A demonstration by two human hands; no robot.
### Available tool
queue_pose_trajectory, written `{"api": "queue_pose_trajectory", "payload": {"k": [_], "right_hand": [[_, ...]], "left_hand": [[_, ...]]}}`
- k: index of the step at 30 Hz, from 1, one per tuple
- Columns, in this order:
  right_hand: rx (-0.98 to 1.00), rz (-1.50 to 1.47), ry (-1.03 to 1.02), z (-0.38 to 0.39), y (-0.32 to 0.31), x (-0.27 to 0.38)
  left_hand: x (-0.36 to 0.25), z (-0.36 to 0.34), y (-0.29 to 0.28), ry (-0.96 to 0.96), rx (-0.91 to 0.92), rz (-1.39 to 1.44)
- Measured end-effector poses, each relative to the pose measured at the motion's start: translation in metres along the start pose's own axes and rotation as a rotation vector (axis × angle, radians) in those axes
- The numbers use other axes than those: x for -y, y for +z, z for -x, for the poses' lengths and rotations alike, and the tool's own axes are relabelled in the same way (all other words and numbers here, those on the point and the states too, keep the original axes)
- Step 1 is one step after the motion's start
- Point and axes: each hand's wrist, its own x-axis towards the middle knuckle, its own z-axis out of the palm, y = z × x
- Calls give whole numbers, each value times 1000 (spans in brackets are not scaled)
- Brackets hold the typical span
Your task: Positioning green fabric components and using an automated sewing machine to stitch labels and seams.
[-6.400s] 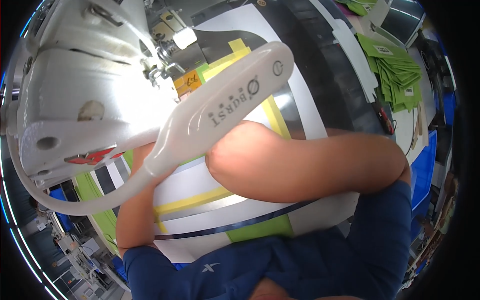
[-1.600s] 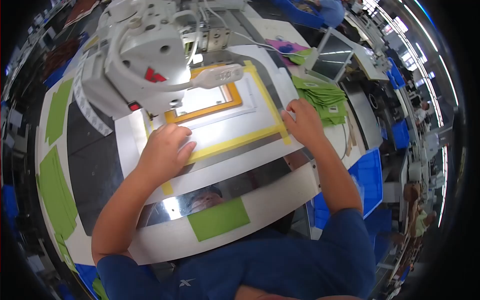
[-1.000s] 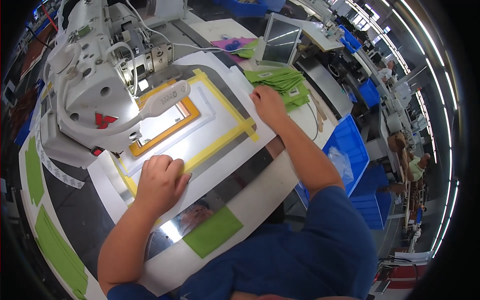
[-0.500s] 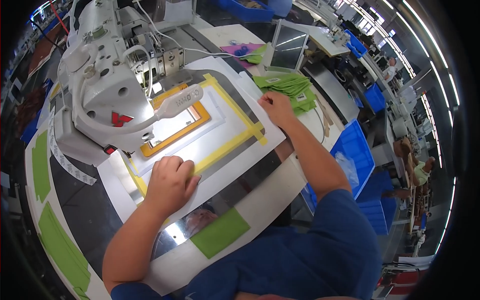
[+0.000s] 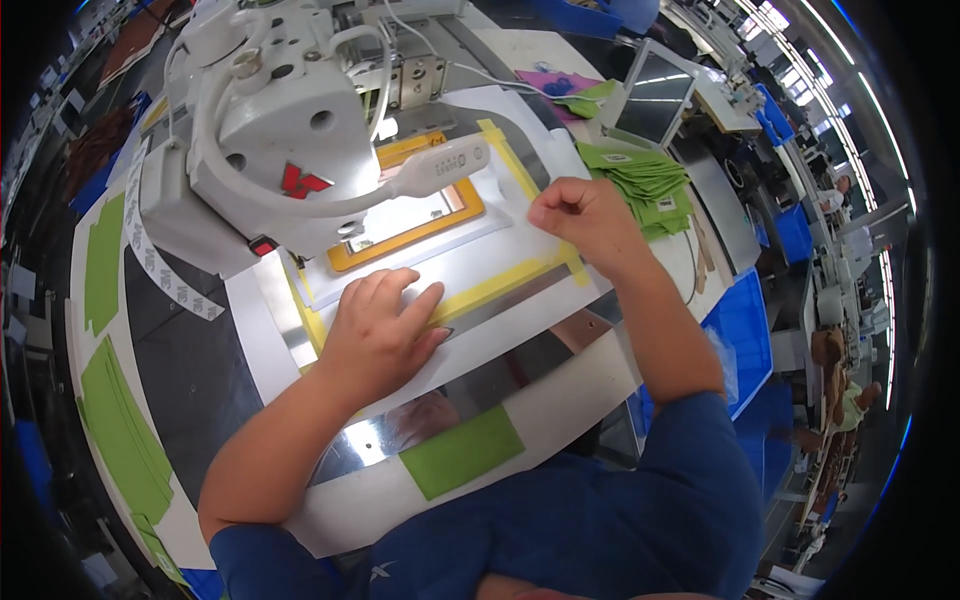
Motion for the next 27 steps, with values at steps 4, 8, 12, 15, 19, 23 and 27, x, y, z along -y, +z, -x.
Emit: {"api": "queue_pose_trajectory", "payload": {"k": [4,8,12,15,19,23,27], "right_hand": [[350,128,-219,3,25,34],[485,264,-906,-12,48,39],[371,494,-1208,-33,60,22],[347,646,-1272,-43,67,1],[279,712,-1292,-47,66,-1],[254,652,-1299,-55,71,-9],[247,656,-1278,-56,69,-11]], "left_hand": [[-8,2,-8,134,-242,-183],[-4,10,-14,157,-113,-464],[-9,13,-17,-28,-12,-627],[-22,12,-16,-140,110,-674],[-39,10,-20,-111,252,-400],[-41,-3,-11,-164,360,-127],[-38,-21,-5,-189,424,-59]]}}
